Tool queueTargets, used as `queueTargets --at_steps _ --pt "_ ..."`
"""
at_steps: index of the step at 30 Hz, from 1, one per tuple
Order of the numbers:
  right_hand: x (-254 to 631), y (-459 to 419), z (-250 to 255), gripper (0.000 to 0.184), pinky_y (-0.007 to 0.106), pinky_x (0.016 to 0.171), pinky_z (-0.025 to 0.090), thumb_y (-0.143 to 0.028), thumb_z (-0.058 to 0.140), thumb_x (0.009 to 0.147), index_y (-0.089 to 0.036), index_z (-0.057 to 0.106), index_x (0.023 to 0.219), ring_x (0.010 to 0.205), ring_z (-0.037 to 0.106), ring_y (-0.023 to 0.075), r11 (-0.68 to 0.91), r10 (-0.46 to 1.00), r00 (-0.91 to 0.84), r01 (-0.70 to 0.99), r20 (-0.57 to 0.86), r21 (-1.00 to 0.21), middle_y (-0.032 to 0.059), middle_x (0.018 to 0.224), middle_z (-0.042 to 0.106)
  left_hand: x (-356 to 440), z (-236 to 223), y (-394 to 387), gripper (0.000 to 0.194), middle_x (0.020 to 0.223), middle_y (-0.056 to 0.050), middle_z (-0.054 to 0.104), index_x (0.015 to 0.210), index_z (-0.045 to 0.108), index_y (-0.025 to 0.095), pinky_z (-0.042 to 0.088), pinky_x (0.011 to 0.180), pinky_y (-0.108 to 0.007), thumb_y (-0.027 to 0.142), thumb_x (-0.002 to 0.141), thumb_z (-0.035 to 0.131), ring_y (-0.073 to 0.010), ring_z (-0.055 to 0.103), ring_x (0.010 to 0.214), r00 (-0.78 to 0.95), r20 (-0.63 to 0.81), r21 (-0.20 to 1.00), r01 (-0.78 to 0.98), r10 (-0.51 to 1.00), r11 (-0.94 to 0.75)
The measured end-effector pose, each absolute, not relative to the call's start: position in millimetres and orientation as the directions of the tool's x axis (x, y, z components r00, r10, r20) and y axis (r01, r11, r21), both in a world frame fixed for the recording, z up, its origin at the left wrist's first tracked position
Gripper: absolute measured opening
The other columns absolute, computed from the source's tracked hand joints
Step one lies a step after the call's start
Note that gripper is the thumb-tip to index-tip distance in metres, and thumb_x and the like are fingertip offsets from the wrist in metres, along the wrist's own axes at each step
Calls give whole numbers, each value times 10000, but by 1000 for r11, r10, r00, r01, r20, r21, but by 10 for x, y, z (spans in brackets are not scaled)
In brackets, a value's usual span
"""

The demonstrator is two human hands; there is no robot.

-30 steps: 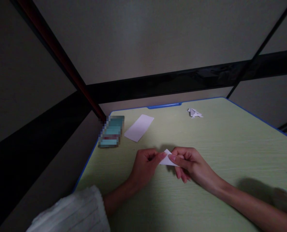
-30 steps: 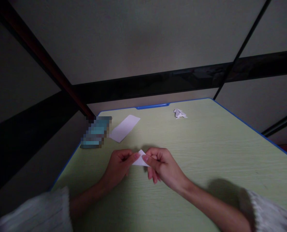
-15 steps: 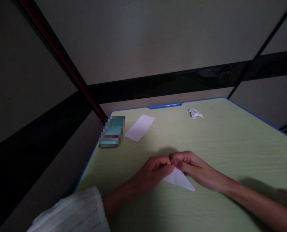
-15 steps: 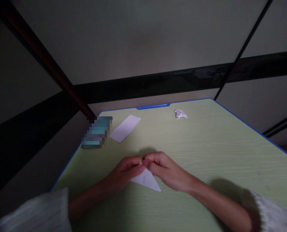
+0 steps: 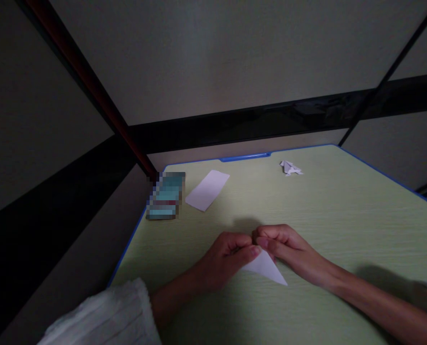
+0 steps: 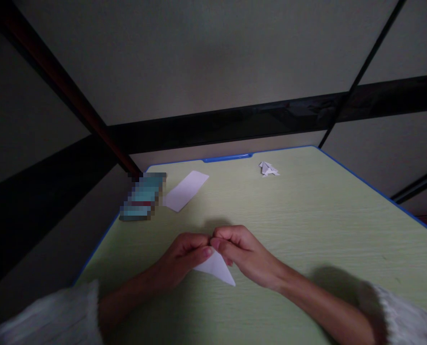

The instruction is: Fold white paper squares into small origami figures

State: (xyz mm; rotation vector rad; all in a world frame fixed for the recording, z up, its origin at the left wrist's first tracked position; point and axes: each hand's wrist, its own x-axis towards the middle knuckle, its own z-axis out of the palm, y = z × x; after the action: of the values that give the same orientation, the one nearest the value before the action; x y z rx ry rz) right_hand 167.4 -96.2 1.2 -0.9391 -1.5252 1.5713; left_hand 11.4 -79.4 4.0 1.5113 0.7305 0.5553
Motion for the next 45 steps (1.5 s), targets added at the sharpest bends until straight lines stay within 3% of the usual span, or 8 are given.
queueTargets --at_steps 6,13,21,25,31,36,41,45 --pt "1670 -960 1 398 201 431 235 -460 478 749 -170 397 489 440 301 60 -70 881 -472 -80 -24 -994 -60 470 333 125 45 -800 457 441 18 394 438 487 133 246 446 -222 507 699 457 -90 384 457 659 -132 989 140 741 51" --pt "1657 -977 18 400 199 402 200 -491 475 732 -170 416 501 423 265 56 -157 874 -474 -57 -112 -986 -61 465 315 120 -37 -761 474 437 54 265 438 348 154 171 417 -210 543 690 448 -50 231 431 612 -117 991 126 782 50" --pt "1661 -969 24 359 182 365 202 -412 439 764 -148 473 523 378 271 45 -149 917 -382 -60 -116 -987 -64 436 354 141 -45 -755 319 486 39 400 519 395 157 286 497 -203 385 739 432 -70 369 484 640 -48 999 19 766 47" --pt "1671 -948 -34 308 175 361 200 -360 484 729 -162 413 504 380 271 43 -158 949 -290 -113 -120 -981 -74 433 334 138 -41 -756 318 410 62 331 452 349 170 242 450 -208 326 706 462 -55 292 410 595 -63 997 -6 801 83" --pt "1667 -963 22 243 177 390 237 -317 504 702 -134 500 543 415 323 49 -138 873 -480 -82 -82 -987 -48 469 421 123 -33 -759 304 435 48 369 439 397 151 229 455 -211 296 691 487 -54 310 439 634 -57 998 7 771 69" --pt "1673 -1010 56 326 179 390 247 -367 481 746 -99 595 599 417 349 52 -93 874 -485 -80 -43 -992 -26 480 464 117 -49 -787 346 416 52 369 433 405 144 187 421 -214 336 705 498 -40 261 398 669 -65 992 -40 741 123" --pt "1672 -1020 16 322 182 372 271 -377 549 714 -115 564 529 394 420 61 -177 890 -450 -203 -69 -963 18 484 573 108 -24 -824 414 365 87 230 422 338 154 111 397 -222 391 720 502 -26 159 359 696 -77 985 -58 714 164" --pt "1644 -1028 27 297 177 354 285 -356 595 678 -113 559 510 366 475 73 -281 897 -424 -324 -127 -903 48 472 627 111 -2 -830 409 379 86 250 442 333 158 99 387 -224 404 727 493 -24 156 352 725 -69 978 -86 685 189"
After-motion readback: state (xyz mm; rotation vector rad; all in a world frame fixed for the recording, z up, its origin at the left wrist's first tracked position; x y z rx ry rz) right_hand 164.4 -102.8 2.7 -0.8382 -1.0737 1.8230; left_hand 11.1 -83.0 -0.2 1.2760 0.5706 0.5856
